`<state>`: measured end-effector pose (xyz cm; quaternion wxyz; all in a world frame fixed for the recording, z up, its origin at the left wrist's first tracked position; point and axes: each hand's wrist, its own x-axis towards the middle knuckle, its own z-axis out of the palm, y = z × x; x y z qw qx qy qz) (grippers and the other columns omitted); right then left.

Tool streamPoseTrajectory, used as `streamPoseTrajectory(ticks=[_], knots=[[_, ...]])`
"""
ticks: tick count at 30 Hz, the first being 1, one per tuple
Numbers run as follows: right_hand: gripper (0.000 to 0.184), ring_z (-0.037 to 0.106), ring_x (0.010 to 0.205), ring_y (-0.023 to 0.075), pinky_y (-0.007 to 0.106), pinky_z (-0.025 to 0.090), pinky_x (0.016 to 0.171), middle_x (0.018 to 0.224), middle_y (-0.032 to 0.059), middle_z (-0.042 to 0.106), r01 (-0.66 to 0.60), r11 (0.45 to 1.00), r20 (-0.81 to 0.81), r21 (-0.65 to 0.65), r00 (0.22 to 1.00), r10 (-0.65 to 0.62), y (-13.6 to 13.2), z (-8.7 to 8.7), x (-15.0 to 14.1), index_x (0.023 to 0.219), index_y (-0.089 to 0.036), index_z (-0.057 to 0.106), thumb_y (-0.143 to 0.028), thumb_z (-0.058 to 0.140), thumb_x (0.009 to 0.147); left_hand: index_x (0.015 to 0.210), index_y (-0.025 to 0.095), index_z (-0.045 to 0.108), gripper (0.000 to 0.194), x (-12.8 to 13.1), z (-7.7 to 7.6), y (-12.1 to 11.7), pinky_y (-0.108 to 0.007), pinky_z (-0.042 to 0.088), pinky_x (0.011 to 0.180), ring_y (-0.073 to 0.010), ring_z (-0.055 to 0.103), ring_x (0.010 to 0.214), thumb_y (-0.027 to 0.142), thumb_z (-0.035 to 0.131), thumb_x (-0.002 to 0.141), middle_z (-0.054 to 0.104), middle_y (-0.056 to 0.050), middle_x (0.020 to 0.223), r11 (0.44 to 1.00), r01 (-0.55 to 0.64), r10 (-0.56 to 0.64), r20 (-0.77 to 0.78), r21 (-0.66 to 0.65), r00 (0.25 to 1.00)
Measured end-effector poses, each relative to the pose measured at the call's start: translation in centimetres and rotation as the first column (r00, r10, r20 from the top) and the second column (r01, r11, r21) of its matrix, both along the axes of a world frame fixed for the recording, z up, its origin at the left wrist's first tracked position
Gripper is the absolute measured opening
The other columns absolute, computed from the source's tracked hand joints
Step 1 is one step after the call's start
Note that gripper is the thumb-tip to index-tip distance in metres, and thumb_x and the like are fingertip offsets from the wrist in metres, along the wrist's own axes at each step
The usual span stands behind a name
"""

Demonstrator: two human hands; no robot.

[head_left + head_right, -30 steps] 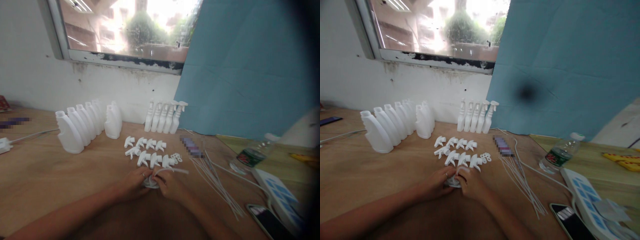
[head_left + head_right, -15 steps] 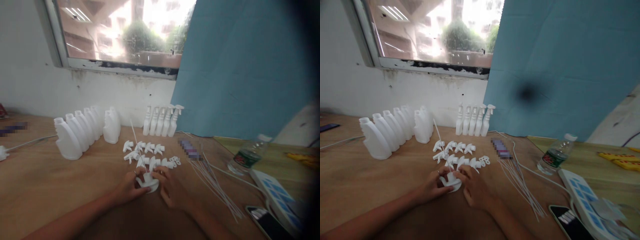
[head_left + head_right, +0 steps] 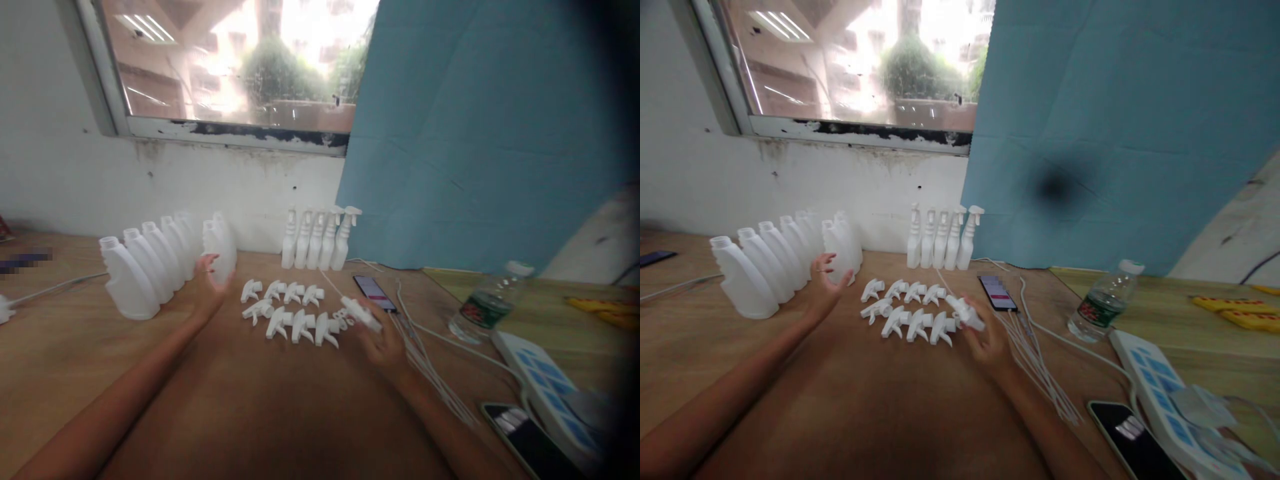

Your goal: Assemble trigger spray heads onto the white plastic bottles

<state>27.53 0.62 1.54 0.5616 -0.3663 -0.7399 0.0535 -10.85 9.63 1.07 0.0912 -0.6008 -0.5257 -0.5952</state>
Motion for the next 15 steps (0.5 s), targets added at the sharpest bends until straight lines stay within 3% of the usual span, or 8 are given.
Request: streamPoseTrajectory(ticks=[3, 6, 10, 15], knots=[[0.032, 0.064, 0.062, 0.0177, 0.031, 0.054, 0.061, 0.088, 0.0034, 0.07, -0.11, 0.972, -0.424, -0.205, 0.906, 0.013, 0.8, 0.1, 1.2, 0.111, -0.025, 0.058, -0.027, 0.068, 0.081, 0.13, 0.011, 0.036, 0.082, -2.5, -1.2, 3.9, -0.05, 0.031, 0.106, -0.0332, 0.04, 0.124, 0.047, 0.074, 0.068, 0.043, -0.018, 0.13, 0.971, -0.235, 0.237, 0.068, -0.039, 0.969], [0.025, 0.055, 0.043, 0.0114, 0.025, 0.046, 0.04, 0.079, -0.0015, 0.067, -0.335, 0.906, -0.671, -0.257, 0.737, 0.082, 1.5, 0.3, 2.0, 0.102, -0.026, 0.054, -0.035, 0.067, 0.081, 0.136, 0.013, 0.028, 0.102, -3.3, -2.9, 5.8, -0.053, 0.027, 0.109, -0.0368, 0.036, 0.129, 0.051, 0.08, 0.057, 0.038, -0.019, 0.136, 0.945, -0.287, 0.306, 0.113, -0.159, 0.945], [0.023, 0.055, 0.044, 0.0107, 0.025, 0.046, 0.039, 0.082, -0.0018, 0.066, -0.498, 0.828, -0.819, -0.257, 0.567, 0.087, 2.2, 0.3, 3.0, 0.094, -0.024, 0.056, -0.038, 0.067, 0.079, 0.135, 0.013, 0.028, 0.1, -2.9, -4.3, 5.8, -0.05, 0.036, 0.103, -0.0356, 0.045, 0.122, 0.049, 0.08, 0.058, 0.044, -0.019, 0.132, 0.93, -0.239, 0.292, 0.165, -0.28, 0.942], [0.02, 0.054, 0.048, 0.0116, 0.025, 0.046, 0.044, 0.083, 0.0008, 0.068, -0.648, 0.708, -0.892, -0.28, 0.448, 0.057, 2.7, -0.2, 3.7, 0.094, -0.022, 0.059, -0.037, 0.063, 0.08, 0.135, 0.01, 0.029, 0.088, -2.3, -3.8, 3.1, -0.053, 0.034, 0.106, -0.0357, 0.041, 0.125, 0.045, 0.074, 0.067, 0.041, -0.019, 0.135, 0.976, -0.186, 0.189, 0.016, -0.115, 0.982]])
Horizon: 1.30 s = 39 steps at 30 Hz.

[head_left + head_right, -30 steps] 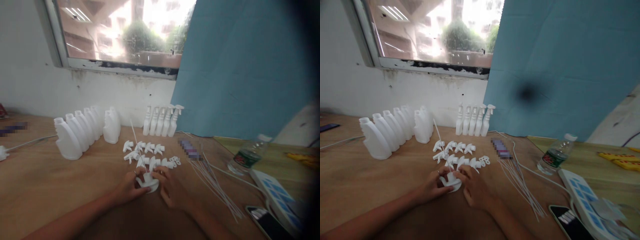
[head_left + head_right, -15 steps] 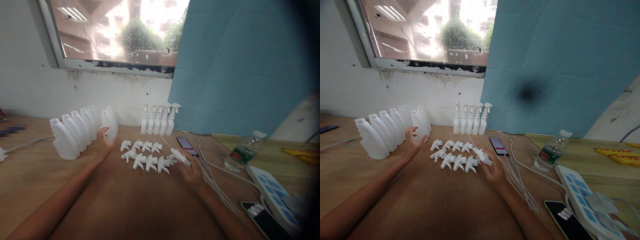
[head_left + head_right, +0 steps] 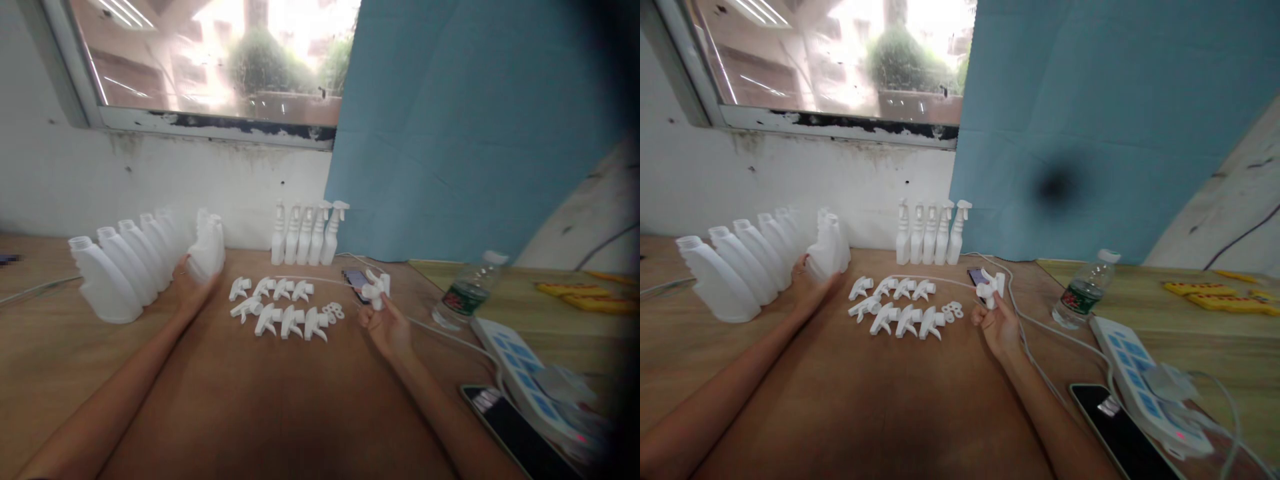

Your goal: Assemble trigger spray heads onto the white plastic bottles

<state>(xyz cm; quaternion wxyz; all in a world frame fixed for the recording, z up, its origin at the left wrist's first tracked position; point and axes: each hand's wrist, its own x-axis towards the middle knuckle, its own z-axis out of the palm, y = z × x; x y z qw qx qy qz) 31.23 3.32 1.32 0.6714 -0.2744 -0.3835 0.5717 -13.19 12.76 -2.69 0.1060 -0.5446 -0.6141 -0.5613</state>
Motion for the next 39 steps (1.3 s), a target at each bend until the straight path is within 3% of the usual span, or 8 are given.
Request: streamPoseTrajectory(ticks=[5, 9, 23, 30, 39], knots=[[0.017, 0.051, 0.052, 0.0118, 0.027, 0.048, 0.05, 0.105, 0.0026, 0.068, -0.074, 0.997, -0.084, -0.034, 0.994, 0.07, -0.1, 0.2, -0.3, 0.097, -0.025, 0.06, -0.034, 0.056, 0.083, 0.135, 0.017, 0.029, 0.082, 0.6, 0.5, -3.8, -0.052, 0.03, 0.11, -0.0341, 0.036, 0.132, 0.041, 0.075, 0.07, 0.034, -0.016, 0.143, 0.967, 0.254, -0.236, -0.277, 0.03, 0.931], [0.019, 0.048, 0.051, 0.0122, 0.027, 0.046, 0.048, 0.108, 0.003, 0.067, -0.075, 0.996, -0.07, -0.048, 0.995, 0.071, -0.3, 0.4, -0.4, 0.1, -0.026, 0.061, -0.035, 0.053, 0.084, 0.137, 0.023, 0.026, 0.084, 0.9, 1.0, -5.7, -0.054, 0.03, 0.11, -0.034, 0.032, 0.135, 0.039, 0.075, 0.071, 0.03, -0.016, 0.146, 0.944, 0.33, -0.29, -0.431, 0.018, 0.855], [0.018, 0.05, 0.052, 0.0117, 0.026, 0.047, 0.048, 0.1, 0.0005, 0.07, -0.105, 0.993, -0.124, -0.046, 0.987, 0.098, -0.3, 0.2, -0.4, 0.099, -0.026, 0.062, -0.031, 0.056, 0.082, 0.138, 0.026, 0.025, 0.079, 1.1, 1.6, -6.1, -0.055, 0.029, 0.111, -0.0329, 0.028, 0.139, 0.037, 0.073, 0.075, 0.029, -0.016, 0.147, 0.921, 0.389, -0.339, -0.466, 0.012, 0.817], [0.017, 0.053, 0.054, 0.0151, 0.029, 0.048, 0.048, 0.097, 0.0025, 0.069, -0.033, 0.998, -0.045, -0.048, 0.999, 0.031, -0.3, 0.4, -0.4, 0.095, -0.026, 0.062, -0.035, 0.055, 0.082, 0.137, 0.024, 0.025, 0.077, 1.0, 1.7, -6.2, -0.054, 0.029, 0.111, -0.033, 0.029, 0.138, 0.036, 0.071, 0.077, 0.029, -0.016, 0.147, 0.924, 0.383, -0.33, -0.511, -0.001, 0.794], [0.011, 0.052, 0.055, 0.0125, 0.027, 0.045, 0.048, 0.1, 0.0014, 0.068, -0.076, 0.996, -0.005, -0.04, 0.997, 0.076, -0.4, 0.2, -0.9, 0.088, -0.025, 0.061, -0.032, 0.058, 0.081, 0.137, 0.022, 0.028, 0.072, 1.0, 1.9, -6.5, -0.056, 0.029, 0.109, -0.0351, 0.028, 0.137, 0.036, 0.067, 0.079, 0.027, -0.016, 0.149, 0.921, 0.388, -0.327, -0.569, -0.015, 0.754]])
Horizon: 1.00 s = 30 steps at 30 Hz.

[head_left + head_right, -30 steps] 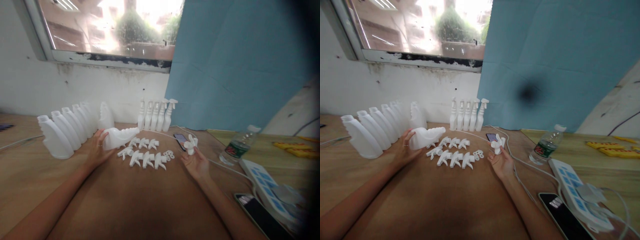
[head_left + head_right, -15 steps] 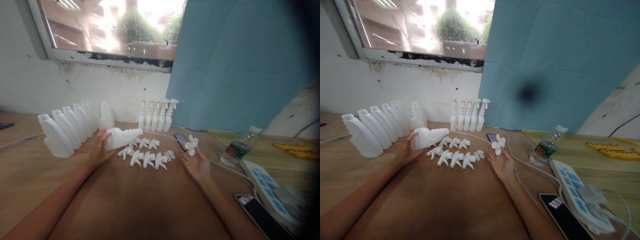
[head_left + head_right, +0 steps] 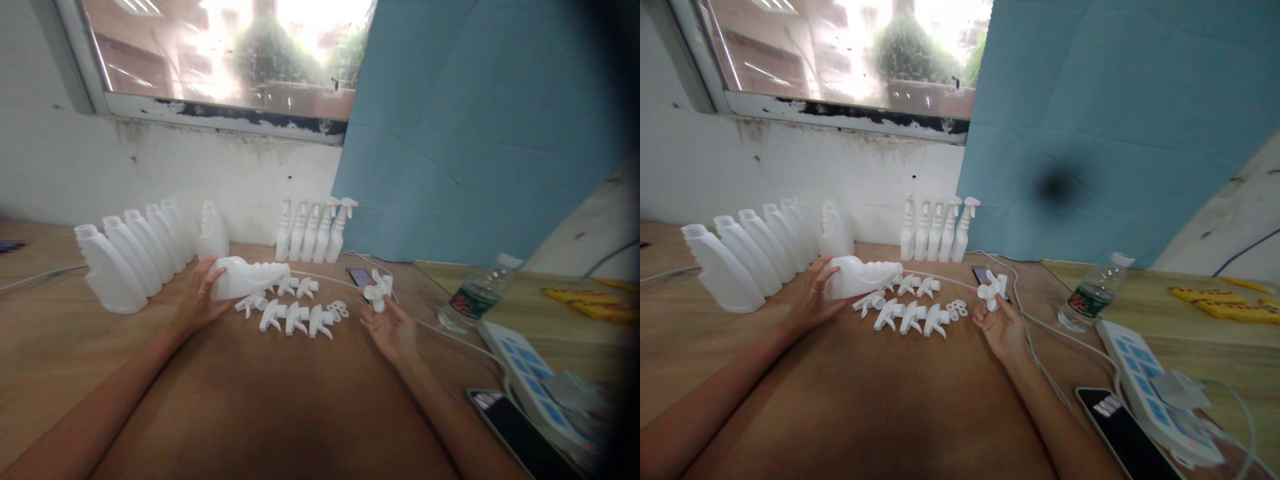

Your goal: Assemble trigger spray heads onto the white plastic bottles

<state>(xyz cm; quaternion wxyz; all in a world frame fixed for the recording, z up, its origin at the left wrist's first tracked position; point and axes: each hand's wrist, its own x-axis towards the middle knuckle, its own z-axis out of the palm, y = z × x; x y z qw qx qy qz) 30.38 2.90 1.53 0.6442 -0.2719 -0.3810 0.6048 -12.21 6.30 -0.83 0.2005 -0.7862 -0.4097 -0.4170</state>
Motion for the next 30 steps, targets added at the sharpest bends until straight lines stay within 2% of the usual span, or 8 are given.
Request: streamPoseTrajectory(ticks=[5, 9, 12, 18, 21, 26, 30], knots=[[0.011, 0.057, 0.06, 0.0147, 0.028, 0.046, 0.05, 0.088, 0.001, 0.067, -0.008, 0.999, 0.074, 0.047, 0.997, 0.004, -0.3, -0.1, -1.0, 0.089, -0.023, 0.062, -0.028, 0.064, 0.079, 0.138, 0.028, 0.032, 0.072, 1.2, 0.4, -0.9, -0.06, 0.026, 0.108, -0.0366, 0.027, 0.138, 0.034, 0.07, 0.076, 0.027, -0.015, 0.15, 0.999, 0.048, -0.045, -0.113, 0.021, 0.993], [0.018, 0.061, 0.067, 0.0169, 0.03, 0.049, 0.057, 0.093, 0.0037, 0.068, -0.023, 0.995, 0.182, 0.097, 0.983, 0.005, -0.7, -0.4, -2.0, 0.096, -0.022, 0.062, -0.023, 0.067, 0.078, 0.14, 0.031, 0.033, 0.073, 2.2, 0.5, -1.5, -0.06, 0.025, 0.108, -0.0363, 0.028, 0.138, 0.032, 0.068, 0.076, 0.028, -0.013, 0.151, 0.993, 0.121, -0.116, -0.152, 0.019, 0.982], [0.023, 0.062, 0.072, 0.018, 0.032, 0.05, 0.062, 0.099, 0.0048, 0.069, -0.046, 0.994, 0.22, 0.1, 0.975, 0.023, -1.1, -0.7, -2.7, 0.099, -0.022, 0.062, -0.02, 0.068, 0.077, 0.141, 0.031, 0.035, 0.073, 2.7, 0.4, -1.8, -0.06, 0.024, 0.108, -0.0367, 0.028, 0.138, 0.034, 0.068, 0.075, 0.026, -0.013, 0.153, 0.987, 0.159, -0.152, -0.198, 0.018, 0.968], [0.036, 0.061, 0.069, 0.0177, 0.031, 0.047, 0.064, 0.092, 0.0053, 0.069, -0.081, 0.994, 0.319, 0.073, 0.946, 0.054, -1.6, -1.3, -3.5, 0.106, -0.018, 0.061, -0.024, 0.074, 0.073, 0.142, 0.029, 0.038, 0.07, 3.5, 0.5, -2.3, -0.059, 0.023, 0.108, -0.0369, 0.029, 0.137, 0.036, 0.066, 0.078, 0.023, -0.014, 0.155, 0.974, 0.222, -0.194, -0.316, 0.055, 0.929], [0.041, 0.061, 0.067, 0.0175, 0.032, 0.048, 0.066, 0.096, 0.005, 0.07, -0.064, 0.996, 0.353, 0.057, 0.935, 0.039, -1.9, -1.4, -3.7, 0.107, -0.02, 0.058, -0.025, 0.077, 0.07, 0.141, 0.027, 0.041, 0.067, 3.9, 0.5, -2.5, -0.057, 0.023, 0.108, -0.0369, 0.03, 0.136, 0.037, 0.065, 0.079, 0.025, -0.014, 0.154, 0.97, 0.233, -0.197, -0.324, 0.075, 0.925], [0.043, 0.064, 0.07, 0.0191, 0.033, 0.05, 0.066, 0.106, 0.0068, 0.069, -0.113, 0.991, 0.393, 0.075, 0.917, 0.075, -2.2, -1.1, -4.0, 0.11, -0.022, 0.053, -0.027, 0.075, 0.074, 0.139, 0.027, 0.045, 0.064, 4.3, 0.3, -2.7, -0.057, 0.024, 0.108, -0.0368, 0.031, 0.136, 0.039, 0.064, 0.079, 0.029, -0.015, 0.152, 0.973, 0.216, -0.18, -0.323, 0.077, 0.929], [0.047, 0.067, 0.08, 0.0234, 0.035, 0.052, 0.071, 0.11, 0.0083, 0.068, -0.043, 0.997, 0.407, 0.066, 0.913, 0.012, -2.2, -1.4, -3.9, 0.11, -0.022, 0.051, -0.03, 0.078, 0.071, 0.138, 0.026, 0.046, 0.063, 4.4, 0.3, -2.8, -0.056, 0.025, 0.106, -0.0366, 0.031, 0.136, 0.04, 0.064, 0.079, 0.032, -0.016, 0.151, 0.977, 0.201, -0.168, -0.329, 0.068, 0.929]])
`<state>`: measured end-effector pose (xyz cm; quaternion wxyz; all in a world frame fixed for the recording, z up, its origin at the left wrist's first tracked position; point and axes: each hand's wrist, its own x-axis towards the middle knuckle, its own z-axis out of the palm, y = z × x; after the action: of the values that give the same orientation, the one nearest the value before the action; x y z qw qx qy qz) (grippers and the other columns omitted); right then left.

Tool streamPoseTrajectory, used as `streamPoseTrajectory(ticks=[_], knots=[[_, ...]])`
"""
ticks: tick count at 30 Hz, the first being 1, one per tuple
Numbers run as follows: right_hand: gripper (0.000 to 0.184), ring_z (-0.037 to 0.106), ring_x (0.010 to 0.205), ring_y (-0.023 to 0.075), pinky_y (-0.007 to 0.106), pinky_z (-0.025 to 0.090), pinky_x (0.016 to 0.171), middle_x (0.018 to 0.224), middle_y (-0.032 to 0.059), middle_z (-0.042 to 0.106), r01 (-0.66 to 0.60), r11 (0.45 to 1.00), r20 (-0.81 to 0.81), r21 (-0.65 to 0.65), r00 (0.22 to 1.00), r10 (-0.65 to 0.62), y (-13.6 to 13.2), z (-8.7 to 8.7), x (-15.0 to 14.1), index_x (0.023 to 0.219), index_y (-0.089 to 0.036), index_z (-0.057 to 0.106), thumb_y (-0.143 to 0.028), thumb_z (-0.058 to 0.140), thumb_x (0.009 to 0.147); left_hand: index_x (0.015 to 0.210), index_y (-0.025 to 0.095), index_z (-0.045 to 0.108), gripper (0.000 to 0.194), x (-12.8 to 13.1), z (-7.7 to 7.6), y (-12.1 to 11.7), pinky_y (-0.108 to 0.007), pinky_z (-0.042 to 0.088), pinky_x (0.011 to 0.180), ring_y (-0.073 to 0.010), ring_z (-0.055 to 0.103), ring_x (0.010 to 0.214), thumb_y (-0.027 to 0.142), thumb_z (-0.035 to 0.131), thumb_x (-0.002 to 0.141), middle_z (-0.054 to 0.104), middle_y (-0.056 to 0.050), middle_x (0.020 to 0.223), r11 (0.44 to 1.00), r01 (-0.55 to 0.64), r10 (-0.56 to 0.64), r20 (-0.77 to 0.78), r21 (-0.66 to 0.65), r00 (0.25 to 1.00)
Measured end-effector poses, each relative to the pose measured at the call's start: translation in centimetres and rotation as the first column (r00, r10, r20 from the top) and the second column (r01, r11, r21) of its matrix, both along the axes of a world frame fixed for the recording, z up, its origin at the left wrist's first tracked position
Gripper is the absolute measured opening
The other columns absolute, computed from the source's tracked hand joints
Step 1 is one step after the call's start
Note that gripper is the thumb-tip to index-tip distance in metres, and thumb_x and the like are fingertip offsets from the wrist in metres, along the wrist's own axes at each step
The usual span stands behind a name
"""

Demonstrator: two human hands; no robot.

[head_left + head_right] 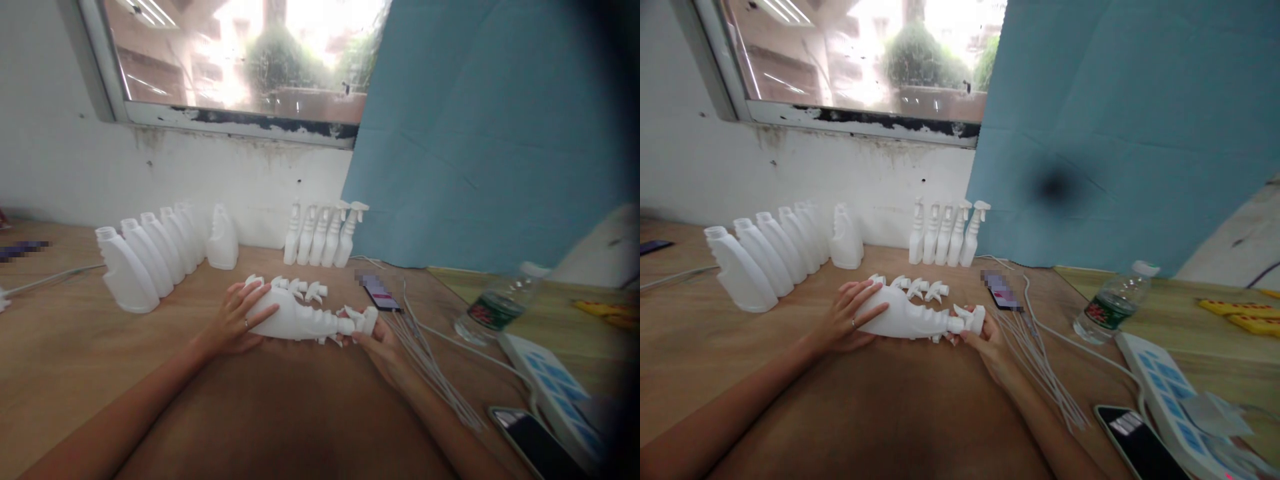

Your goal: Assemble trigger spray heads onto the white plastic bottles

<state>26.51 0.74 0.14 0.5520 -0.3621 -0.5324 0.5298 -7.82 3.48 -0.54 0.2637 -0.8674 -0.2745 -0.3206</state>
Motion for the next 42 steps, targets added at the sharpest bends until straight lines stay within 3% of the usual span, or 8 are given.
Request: streamPoseTrajectory(ticks=[10, 18, 25, 30, 33, 36, 38, 42], knots=[[0.046, 0.064, 0.101, 0.028, 0.039, 0.051, 0.087, 0.109, 0.0086, 0.07, 0.083, 0.995, 0.125, 0.06, 0.988, -0.09, 0.7, -1.4, 0.8, 0.108, -0.022, 0.052, -0.034, 0.078, 0.072, 0.139, 0.026, 0.045, 0.063, 0.1, -0.2, 0.0, -0.055, 0.025, 0.105, -0.0366, 0.032, 0.135, 0.04, 0.063, 0.08, 0.034, -0.015, 0.15, 1.0, 0.006, -0.006, 0.015, -0.005, 1.0], [0.046, 0.067, 0.094, 0.0262, 0.037, 0.053, 0.081, 0.106, 0.0075, 0.07, 0.162, 0.981, 0.135, 0.106, 0.975, -0.175, 0.5, -0.8, 0.5, 0.105, -0.023, 0.053, -0.037, 0.078, 0.07, 0.139, 0.026, 0.045, 0.064, 0.3, 0.2, -0.2, -0.054, 0.026, 0.104, -0.0367, 0.034, 0.134, 0.04, 0.064, 0.08, 0.033, -0.015, 0.15, 1.0, -0.017, 0.017, 0.023, -0.001, 1.0], [0.043, 0.065, 0.098, 0.0225, 0.034, 0.05, 0.088, 0.107, 0.0049, 0.068, 0.074, 0.984, 0.161, 0.161, 0.982, -0.1, 0.3, -0.7, -0.2, 0.103, -0.025, 0.054, -0.03, 0.08, 0.069, 0.139, 0.026, 0.045, 0.064, 0.3, 0.0, -0.3, -0.054, 0.025, 0.105, -0.0365, 0.034, 0.133, 0.042, 0.063, 0.08, 0.033, -0.015, 0.15, 1.0, -0.009, 0.009, 0.009, -0.025, 1.0], [0.046, 0.064, 0.098, 0.0234, 0.033, 0.051, 0.086, 0.107, 0.0048, 0.068, 0.099, 0.975, 0.165, 0.199, 0.977, -0.132, 0.8, -1.3, 0.1, 0.104, -0.025, 0.053, -0.029, 0.081, 0.067, 0.139, 0.026, 0.045, 0.063, 0.4, 0.0, -0.4, -0.054, 0.025, 0.105, -0.0367, 0.035, 0.133, 0.041, 0.063, 0.08, 0.034, -0.015, 0.15, 1.0, -0.01, 0.011, 0.016, -0.026, 1.0], [0.043, 0.066, 0.076, 0.0206, 0.03, 0.052, 0.069, 0.084, 0.0026, 0.07, 0.156, 0.973, 0.207, 0.168, 0.96, -0.189, 0.7, -1.3, 0.1, 0.104, -0.023, 0.05, -0.035, 0.077, 0.072, 0.139, 0.026, 0.045, 0.064, 0.5, 0.1, -0.6, -0.054, 0.025, 0.104, -0.0373, 0.035, 0.132, 0.042, 0.063, 0.08, 0.033, -0.015, 0.15, 1.0, 0.005, -0.004, 0.016, -0.025, 1.0], [0.039, 0.052, 0.042, 0.0149, 0.026, 0.04, 0.043, 0.053, -0.0048, 0.06, 0.133, 0.984, 0.256, 0.116, 0.954, -0.159, 0.3, -1.0, -0.1, 0.103, -0.021, 0.045, -0.046, 0.065, 0.082, 0.14, 0.027, 0.045, 0.065, 0.7, 0.1, -0.8, -0.054, 0.025, 0.104, -0.0381, 0.034, 0.133, 0.043, 0.063, 0.08, 0.032, -0.016, 0.151, 0.999, 0.029, -0.029, 0.017, -0.026, 0.999], [0.042, 0.048, 0.038, 0.0138, 0.025, 0.036, 0.04, 0.053, -0.0052, 0.06, 0.1, 0.989, 0.246, 0.11, 0.961, -0.125, 0.0, -0.8, -0.3, 0.104, -0.022, 0.042, -0.049, 0.065, 0.081, 0.14, 0.027, 0.045, 0.064, 0.8, 0.2, -1.0, -0.055, 0.025, 0.103, -0.0383, 0.034, 0.133, 0.042, 0.063, 0.08, 0.031, -0.015, 0.151, 0.999, 0.031, -0.03, 0.018, -0.031, 0.999], [0.055, 0.056, 0.051, 0.0153, 0.028, 0.044, 0.05, 0.071, -0.0021, 0.065, 0.074, 0.988, 0.221, 0.134, 0.97, -0.102, -0.3, -0.4, -0.4, 0.107, -0.023, 0.04, -0.044, 0.076, 0.072, 0.139, 0.028, 0.045, 0.063, 0.8, 0.2, -1.0, -0.054, 0.025, 0.103, -0.0377, 0.034, 0.132, 0.039, 0.063, 0.08, 0.032, -0.015, 0.151, 0.999, 0.024, -0.022, 0.044, -0.046, 0.999]])
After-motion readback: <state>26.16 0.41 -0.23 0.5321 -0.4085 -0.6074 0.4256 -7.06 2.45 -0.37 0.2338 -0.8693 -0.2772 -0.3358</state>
